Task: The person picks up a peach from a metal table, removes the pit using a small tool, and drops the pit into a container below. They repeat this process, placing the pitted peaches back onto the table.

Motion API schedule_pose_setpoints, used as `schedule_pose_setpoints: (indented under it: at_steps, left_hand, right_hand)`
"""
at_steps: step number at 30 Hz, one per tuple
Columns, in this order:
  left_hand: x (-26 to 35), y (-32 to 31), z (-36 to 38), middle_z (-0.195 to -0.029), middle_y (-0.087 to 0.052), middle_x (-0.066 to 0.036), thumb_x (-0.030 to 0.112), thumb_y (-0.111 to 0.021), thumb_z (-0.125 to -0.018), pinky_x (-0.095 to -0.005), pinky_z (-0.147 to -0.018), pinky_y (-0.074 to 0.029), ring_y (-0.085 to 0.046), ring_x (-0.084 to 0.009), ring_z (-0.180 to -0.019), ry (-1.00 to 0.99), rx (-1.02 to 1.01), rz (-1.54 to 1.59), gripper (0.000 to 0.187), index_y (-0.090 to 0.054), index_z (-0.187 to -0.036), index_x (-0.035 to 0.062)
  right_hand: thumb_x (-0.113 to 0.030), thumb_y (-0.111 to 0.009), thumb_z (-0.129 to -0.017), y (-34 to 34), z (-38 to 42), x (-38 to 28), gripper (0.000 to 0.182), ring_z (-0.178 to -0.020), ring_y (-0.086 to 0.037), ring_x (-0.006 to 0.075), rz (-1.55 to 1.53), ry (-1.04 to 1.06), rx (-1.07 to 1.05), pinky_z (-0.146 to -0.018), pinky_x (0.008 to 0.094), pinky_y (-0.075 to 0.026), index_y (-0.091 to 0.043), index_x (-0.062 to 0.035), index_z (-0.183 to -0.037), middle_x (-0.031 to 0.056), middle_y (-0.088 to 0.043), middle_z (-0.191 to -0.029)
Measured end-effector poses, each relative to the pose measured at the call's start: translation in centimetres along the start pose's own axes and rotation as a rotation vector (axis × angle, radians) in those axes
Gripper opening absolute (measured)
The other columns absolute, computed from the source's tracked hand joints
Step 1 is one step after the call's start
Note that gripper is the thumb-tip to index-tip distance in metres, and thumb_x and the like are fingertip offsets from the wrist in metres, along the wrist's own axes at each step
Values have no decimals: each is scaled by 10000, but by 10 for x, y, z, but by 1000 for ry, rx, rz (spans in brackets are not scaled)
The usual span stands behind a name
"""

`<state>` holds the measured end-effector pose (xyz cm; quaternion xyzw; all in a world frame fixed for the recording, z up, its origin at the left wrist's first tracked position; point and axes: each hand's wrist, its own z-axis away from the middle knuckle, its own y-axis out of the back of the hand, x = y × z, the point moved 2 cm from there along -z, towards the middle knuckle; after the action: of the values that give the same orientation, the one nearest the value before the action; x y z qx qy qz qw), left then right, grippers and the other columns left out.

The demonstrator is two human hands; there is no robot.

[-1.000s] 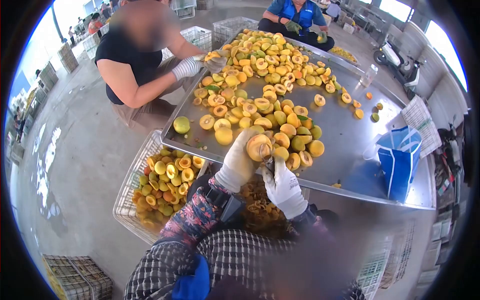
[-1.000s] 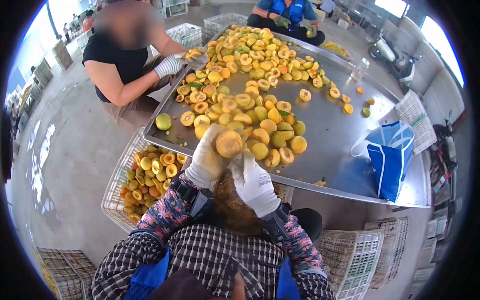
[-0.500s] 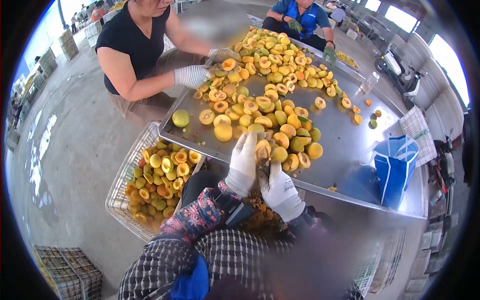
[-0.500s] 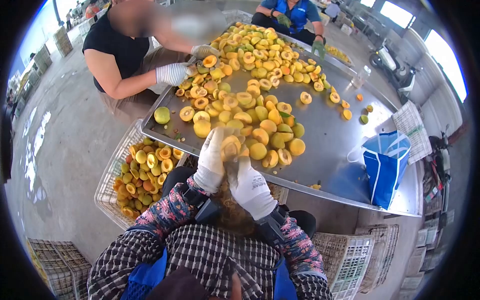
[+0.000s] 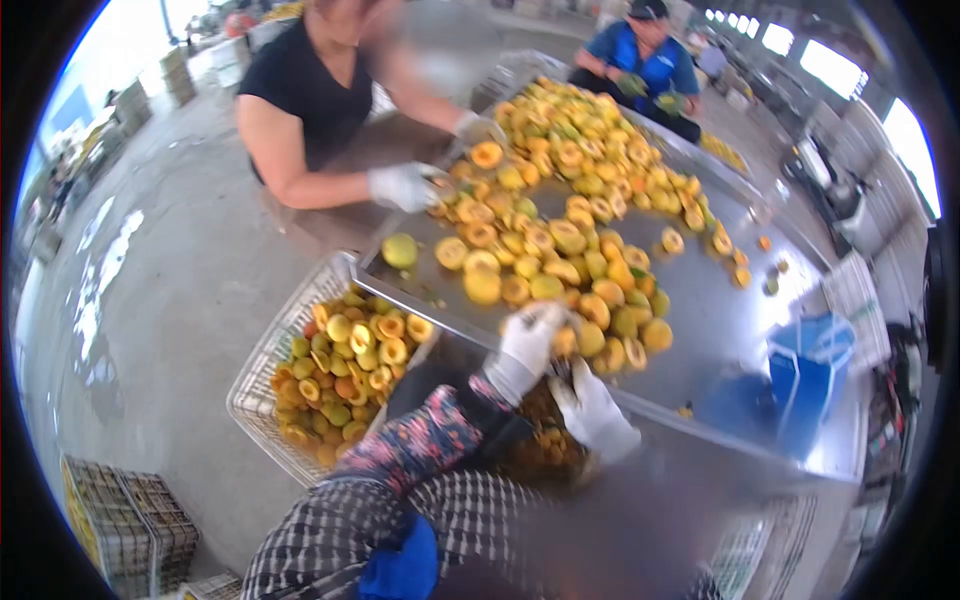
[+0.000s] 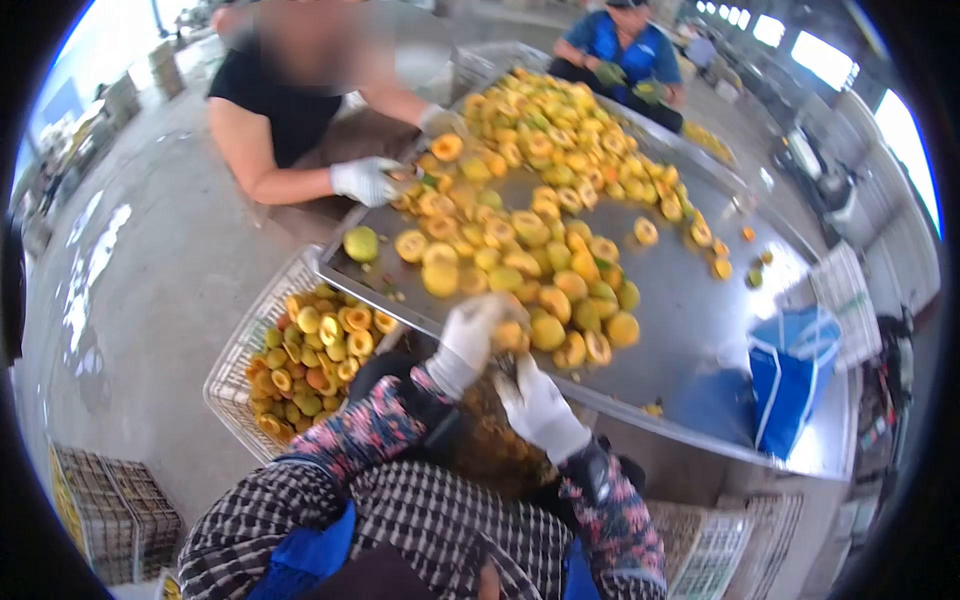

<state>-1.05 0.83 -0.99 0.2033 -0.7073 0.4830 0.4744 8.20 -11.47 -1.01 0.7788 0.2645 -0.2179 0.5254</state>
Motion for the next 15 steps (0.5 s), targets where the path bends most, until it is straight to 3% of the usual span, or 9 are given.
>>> schedule_pose_setpoints:
  at_steps: [1, 3, 6, 7, 9, 10, 13, 14, 15]
  left_hand:
    - [-5, 3, -4, -893, -678, -107, 177, -511, -992, -311, -729, -542, -649, -186, -792, 108, -54, 18, 250, -643, -948, -31]
    - [-13, 7, -8, -893, -684, -97, 229, -582, -983, -290, -692, -550, -659, -171, -761, 261, -89, -5, 281, -647, -964, -44]
    - [-17, 8, -3, -896, -689, -59, 280, -606, -974, -277, -702, -551, -665, -145, -772, 411, -131, 65, 300, -667, -986, -13]
    - [-23, 10, -4, -901, -689, -55, 286, -609, -972, -265, -720, -546, -665, -138, -796, 387, -120, 60, 299, -671, -986, -6]
    - [-32, 11, -3, -908, -689, -46, 295, -610, -972, -264, -742, -543, -659, -131, -815, 380, -143, 196, 303, -674, -978, -2]
    - [-34, 11, -3, -908, -689, -37, 301, -612, -971, -251, -723, -533, -651, -117, -805, 359, -144, 201, 305, -677, -978, 3]
    - [0, 6, -3, -912, -681, 12, 314, -615, -969, -178, -623, -456, -592, -38, -749, 416, -112, 198, 294, -695, -989, 32]
    - [0, 7, -3, -909, -677, 23, 310, -612, -971, -164, -604, -430, -574, -21, -739, 410, -105, 259, 284, -698, -995, 41]
    - [8, 5, -2, -905, -672, 35, 306, -609, -972, -149, -585, -403, -555, -4, -730, 406, -101, 317, 274, -701, -1002, 50]
  right_hand:
    - [-186, -630, -907, 1, 5, -1, 515, -753, -610, 451, 204, 69, 2, -630, 482, -484, -435, 133, -1260, 285, -613, -851]
    - [-172, -602, -914, 6, 0, -10, 440, -769, -602, 464, 181, -62, -73, -637, 500, -479, -462, 108, -1223, 299, -608, -860]
    - [-276, -561, -980, -6, 6, 1, 256, -512, -496, 141, -627, -670, -250, -454, 289, -410, -460, -76, -1104, 20, -516, -687]
    - [-307, -551, -990, 11, -4, -31, 245, -477, -440, 82, -787, -848, -275, -421, 246, -378, -455, -104, -1088, -25, -473, -673]
    - [-336, -536, -993, 12, -5, -32, 230, -433, -410, 77, -933, -935, -283, -387, 234, -362, -456, -136, -1076, -26, -476, -671]
    - [-354, -526, -995, 11, -5, -26, 268, -456, -453, 144, -900, -892, -303, -426, 295, -387, -461, -97, -1036, 28, -490, -663]
    - [-359, -515, -997, 4, -9, 6, 316, -521, -517, 249, -218, -213, -146, -506, 393, -420, -469, -47, -1016, 112, -519, -679]
    - [-342, -499, -1000, 15, -18, -8, 337, -611, -556, 365, -127, -349, -250, -586, 455, -422, -476, -7, -1025, 185, -549, -719]
    - [-331, -499, -999, 14, -23, -18, 332, -622, -553, 402, -45, -308, -184, -579, 446, -423, -480, -2, -1042, 193, -566, -720]
